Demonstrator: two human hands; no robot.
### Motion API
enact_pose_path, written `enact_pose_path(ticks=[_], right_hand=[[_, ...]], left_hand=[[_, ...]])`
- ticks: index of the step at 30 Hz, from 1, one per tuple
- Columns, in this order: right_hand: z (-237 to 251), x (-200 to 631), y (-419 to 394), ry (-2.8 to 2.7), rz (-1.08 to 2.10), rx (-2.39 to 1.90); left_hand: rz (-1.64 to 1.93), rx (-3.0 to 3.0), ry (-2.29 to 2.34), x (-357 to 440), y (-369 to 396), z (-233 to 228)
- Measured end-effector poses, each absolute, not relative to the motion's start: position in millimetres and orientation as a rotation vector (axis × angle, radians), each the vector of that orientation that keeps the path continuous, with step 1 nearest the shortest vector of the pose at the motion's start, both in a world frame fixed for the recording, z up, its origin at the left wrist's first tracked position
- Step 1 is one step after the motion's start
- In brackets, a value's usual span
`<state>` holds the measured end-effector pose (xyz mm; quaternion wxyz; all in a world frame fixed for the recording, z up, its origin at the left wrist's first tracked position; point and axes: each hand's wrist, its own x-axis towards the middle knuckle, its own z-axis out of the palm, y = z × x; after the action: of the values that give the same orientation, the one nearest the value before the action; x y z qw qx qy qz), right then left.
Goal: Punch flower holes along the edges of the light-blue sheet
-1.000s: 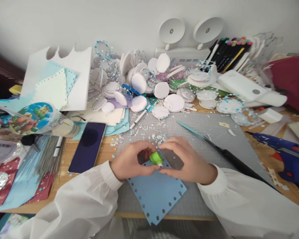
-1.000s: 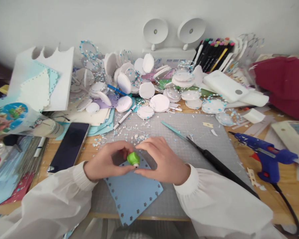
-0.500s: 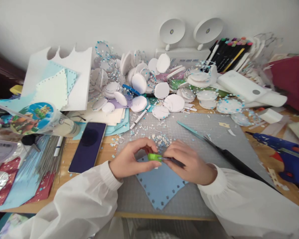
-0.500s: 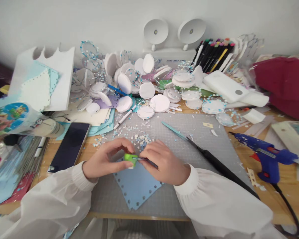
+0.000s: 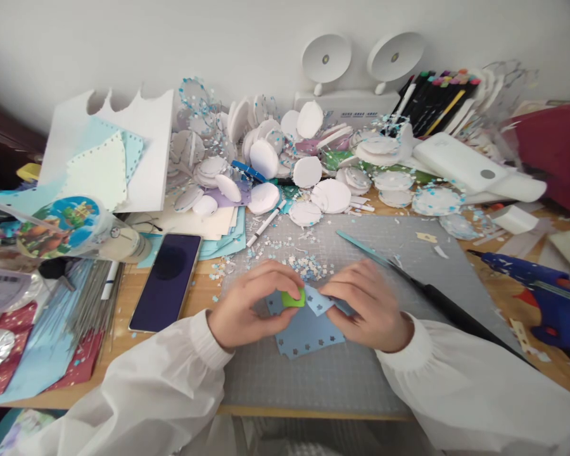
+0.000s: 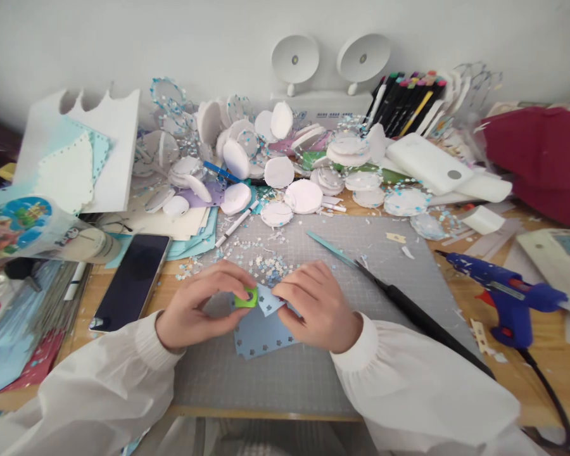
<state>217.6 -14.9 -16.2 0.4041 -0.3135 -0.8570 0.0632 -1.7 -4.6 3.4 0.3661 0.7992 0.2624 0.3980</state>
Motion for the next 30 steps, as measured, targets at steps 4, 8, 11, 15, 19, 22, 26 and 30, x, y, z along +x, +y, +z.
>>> enact_pose_path(ticks=[4, 8, 11, 15, 19, 22, 26, 30], right_hand=[[-13.8, 216.5, -15.2, -2.079, 0.211, -0.892], [-13.8, 216.5, -16.5, -2.005, 0.377, -0.986], [-17.8, 214.8, -19.4, -1.96, 0.698, -1.069], [-22.9, 210.9, -21.0, -2.022, 0.8, -1.087], [-22.4, 220.3, -7.6, -1.992, 0.263, -1.241], [-24.7, 238.6, 8.9, -2.005, -0.12, -1.479], [-34.9, 260.0, 22.7, -2.08, -0.31, -1.708], [-37.8, 261.7, 24.3, -2.109, -0.236, -1.629]], left_hand=[[1.101, 2.08, 0.715, -2.8, -4.7, 5.1], [1.143, 2.056, 0.785, -4.5, -5.4, 4.9], [1.197, 2.011, 0.792, -4.8, -6.7, 3.7], [1.218, 1.984, 0.778, -3.7, -7.5, 2.5], [1.135, 1.994, 0.8, -2.9, -5.7, -1.1], [0.993, 2.084, 0.872, -2.3, -3.7, -5.2], [0.838, 2.158, 0.892, -1.4, -2.3, -8.0], [0.796, 2.181, 0.888, -1.1, -2.4, -7.4]])
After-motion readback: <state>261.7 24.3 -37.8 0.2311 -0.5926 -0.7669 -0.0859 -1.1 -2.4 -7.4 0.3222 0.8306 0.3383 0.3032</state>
